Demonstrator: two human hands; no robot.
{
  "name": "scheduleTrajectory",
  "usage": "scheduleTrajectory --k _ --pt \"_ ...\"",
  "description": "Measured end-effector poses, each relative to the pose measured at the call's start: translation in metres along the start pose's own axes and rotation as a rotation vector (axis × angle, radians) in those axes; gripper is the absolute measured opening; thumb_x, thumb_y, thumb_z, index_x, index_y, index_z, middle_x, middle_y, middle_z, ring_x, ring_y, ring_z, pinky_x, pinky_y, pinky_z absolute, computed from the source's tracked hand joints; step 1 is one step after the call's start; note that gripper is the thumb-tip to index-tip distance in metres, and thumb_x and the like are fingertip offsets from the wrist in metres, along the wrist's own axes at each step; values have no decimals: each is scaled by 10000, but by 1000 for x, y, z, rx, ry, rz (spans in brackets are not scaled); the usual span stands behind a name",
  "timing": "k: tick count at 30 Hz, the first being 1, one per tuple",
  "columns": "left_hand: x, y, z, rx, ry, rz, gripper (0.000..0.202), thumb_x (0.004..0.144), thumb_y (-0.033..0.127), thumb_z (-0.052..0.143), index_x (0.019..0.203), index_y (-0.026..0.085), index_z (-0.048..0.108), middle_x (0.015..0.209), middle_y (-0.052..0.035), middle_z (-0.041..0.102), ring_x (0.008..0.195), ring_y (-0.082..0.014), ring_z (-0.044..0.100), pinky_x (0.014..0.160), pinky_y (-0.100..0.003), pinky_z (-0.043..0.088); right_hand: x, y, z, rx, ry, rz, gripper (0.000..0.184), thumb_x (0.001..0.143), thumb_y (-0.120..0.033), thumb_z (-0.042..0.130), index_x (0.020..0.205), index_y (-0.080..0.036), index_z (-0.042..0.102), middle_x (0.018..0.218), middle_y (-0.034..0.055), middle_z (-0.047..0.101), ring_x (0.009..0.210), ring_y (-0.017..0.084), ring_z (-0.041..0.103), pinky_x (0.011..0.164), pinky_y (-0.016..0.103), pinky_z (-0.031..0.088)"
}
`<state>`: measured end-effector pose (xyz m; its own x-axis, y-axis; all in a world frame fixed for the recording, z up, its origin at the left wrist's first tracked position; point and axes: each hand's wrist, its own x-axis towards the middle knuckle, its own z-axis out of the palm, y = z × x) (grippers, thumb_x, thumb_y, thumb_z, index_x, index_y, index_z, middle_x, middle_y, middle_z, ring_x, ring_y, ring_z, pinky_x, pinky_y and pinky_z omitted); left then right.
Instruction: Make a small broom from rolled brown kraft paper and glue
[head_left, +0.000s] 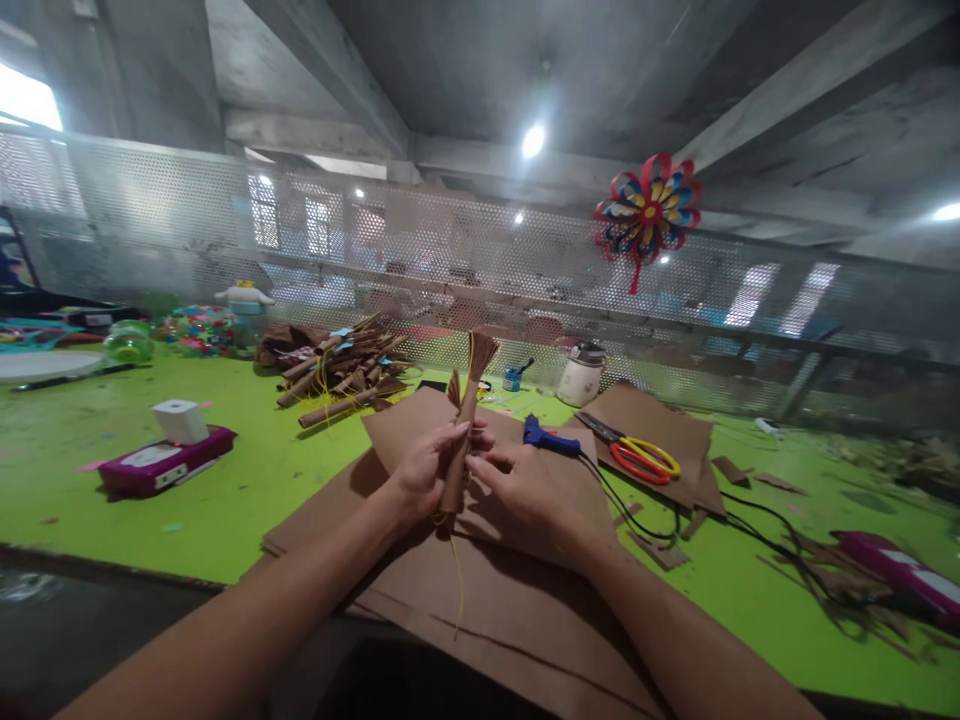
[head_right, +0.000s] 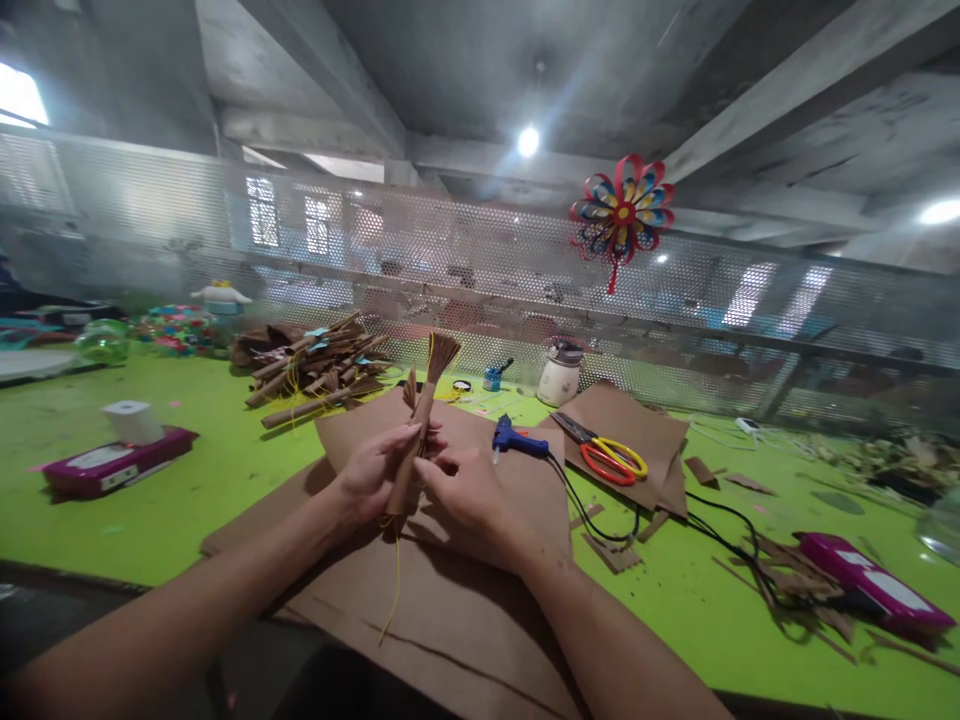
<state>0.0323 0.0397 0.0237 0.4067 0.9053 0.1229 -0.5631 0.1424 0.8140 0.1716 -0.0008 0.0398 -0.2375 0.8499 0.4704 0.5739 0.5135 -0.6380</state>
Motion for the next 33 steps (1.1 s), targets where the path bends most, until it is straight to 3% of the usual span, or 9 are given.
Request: scheduleTrajectory --k 3,8,13,20,27,33 --pt "1 -1 -3 -39 -37 -42 210 780 223 466 929 117 570 800 -107 649 670 -202 626 641 -348 502 -1 8 14 149 -86 -21 249 745 -315 530 610 -130 628 558 13 567 515 92 460 481 206 350" --pt "1 -3 -7 -51 -32 -71 233 761 251 491 946 129 564 825 -99 646 640 -205 630 597 -354 509 -1 15 30 442 -221 220 233 711 -360 570 642 -137 567 501 -8 521 409 78 461 387 193 355" --pt "0 -2 -6 -87 -66 -100 245 756 278 502 974 172 539 832 -63 633 653 -217 630 533 -371 512 0 13 37 653 -194 393 242 656 -356 614 617 -139 515 421 -42 471 353 59 423 351 170 321" --pt "0 0 -3 -80 -85 -81 239 747 248 496 961 148 531 860 -94 639 698 -238 630 575 -398 512 0 9 34 672 -110 407 208 626 -283 615 566 -142 474 391 -60 441 353 44 402 348 151 289" --pt "-1 3 4 -100 -25 -91 169 710 207 467 832 125 551 831 -110 660 665 -221 625 543 -350 500 2 17 36 695 -77 372 309 703 -440 542 621 -145 498 442 -45 473 342 50 419 335 164 306" --pt "1 4 2 -120 -26 -33 142 701 173 454 777 116 560 849 -113 662 751 -208 619 631 -314 484 3 25 34 770 -101 397 320 692 -464 547 653 -151 494 456 -47 477 336 57 414 312 162 290"
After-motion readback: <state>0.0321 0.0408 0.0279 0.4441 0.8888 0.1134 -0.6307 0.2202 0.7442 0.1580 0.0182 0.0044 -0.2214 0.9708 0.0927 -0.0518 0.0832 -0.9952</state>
